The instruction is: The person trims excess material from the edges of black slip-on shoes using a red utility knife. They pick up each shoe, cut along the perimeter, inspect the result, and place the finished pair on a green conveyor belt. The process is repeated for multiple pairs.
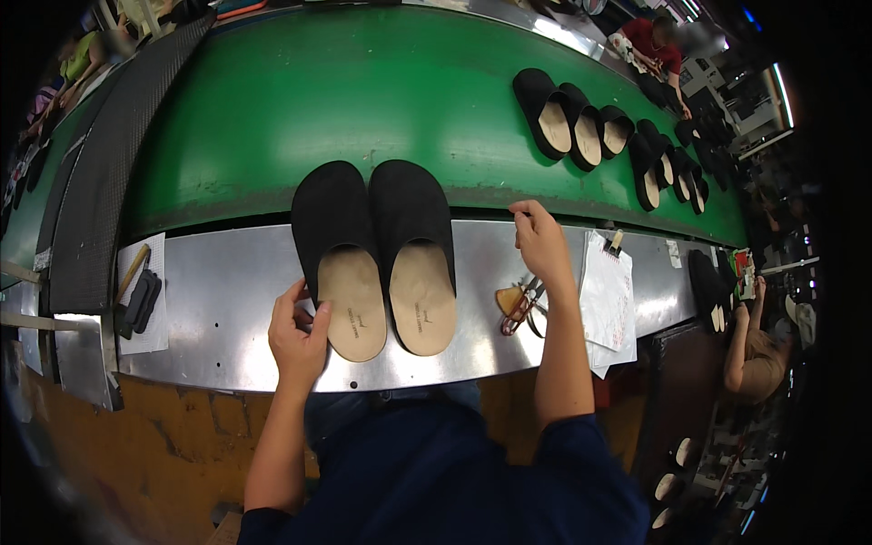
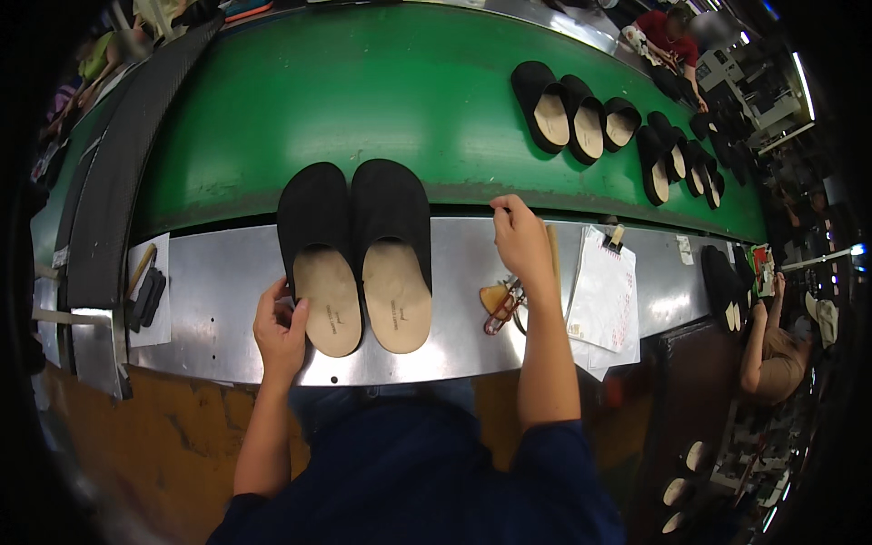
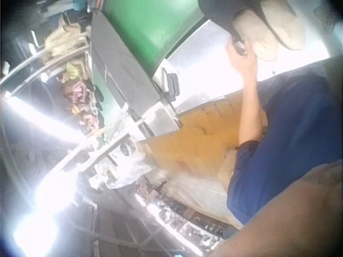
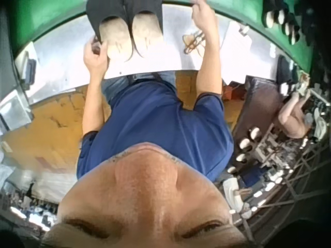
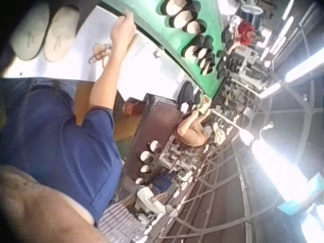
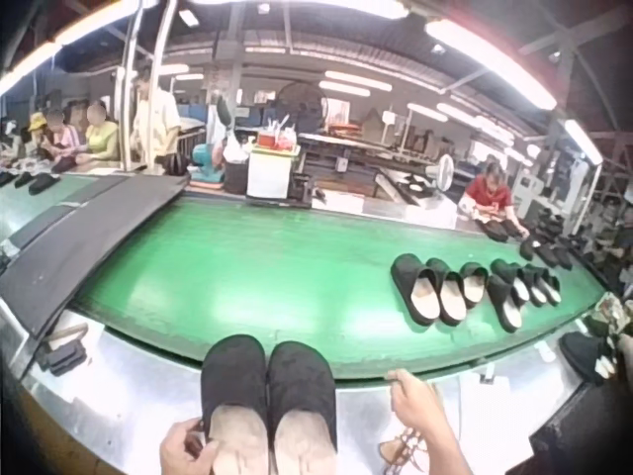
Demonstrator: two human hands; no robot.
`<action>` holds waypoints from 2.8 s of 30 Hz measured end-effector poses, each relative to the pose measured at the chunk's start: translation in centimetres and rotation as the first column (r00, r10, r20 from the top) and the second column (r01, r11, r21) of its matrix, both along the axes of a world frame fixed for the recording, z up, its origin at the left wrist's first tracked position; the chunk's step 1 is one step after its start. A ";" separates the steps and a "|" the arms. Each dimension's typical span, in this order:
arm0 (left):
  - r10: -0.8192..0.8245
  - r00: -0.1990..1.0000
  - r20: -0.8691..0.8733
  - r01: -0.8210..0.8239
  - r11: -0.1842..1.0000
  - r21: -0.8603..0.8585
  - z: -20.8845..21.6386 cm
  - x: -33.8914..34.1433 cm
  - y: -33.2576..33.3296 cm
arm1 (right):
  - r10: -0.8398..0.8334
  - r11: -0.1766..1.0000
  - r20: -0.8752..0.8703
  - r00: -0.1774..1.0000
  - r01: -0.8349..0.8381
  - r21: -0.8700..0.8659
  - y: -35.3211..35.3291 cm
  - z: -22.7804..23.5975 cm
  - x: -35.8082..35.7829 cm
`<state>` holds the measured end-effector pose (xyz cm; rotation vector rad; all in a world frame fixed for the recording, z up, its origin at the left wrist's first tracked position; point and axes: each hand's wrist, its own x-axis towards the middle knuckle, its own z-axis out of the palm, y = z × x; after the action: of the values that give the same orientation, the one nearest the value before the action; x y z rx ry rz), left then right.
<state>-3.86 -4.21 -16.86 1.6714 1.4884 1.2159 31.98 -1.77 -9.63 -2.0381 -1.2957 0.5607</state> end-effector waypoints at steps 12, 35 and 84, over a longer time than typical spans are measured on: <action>0.066 0.810 0.583 0.179 0.919 -0.352 2.3 2.5 1.7 | 0.048 0.999 -0.716 0.697 -0.041 0.027 -5.4 -4.5 -10.9; -0.037 0.311 0.950 0.430 0.897 -0.106 9.5 1.8 4.2 | 0.360 0.933 -0.932 -0.051 0.010 0.360 2.0 0.6 -10.3; -0.157 0.042 0.987 0.660 0.746 0.091 5.7 -0.3 4.3 | 0.356 0.896 -0.920 -0.165 -0.220 0.386 1.4 -5.8 -9.0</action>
<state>-4.14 0.10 -11.19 0.5445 0.2360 1.0909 22.98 -0.37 -15.46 -0.5176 -0.6247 1.7802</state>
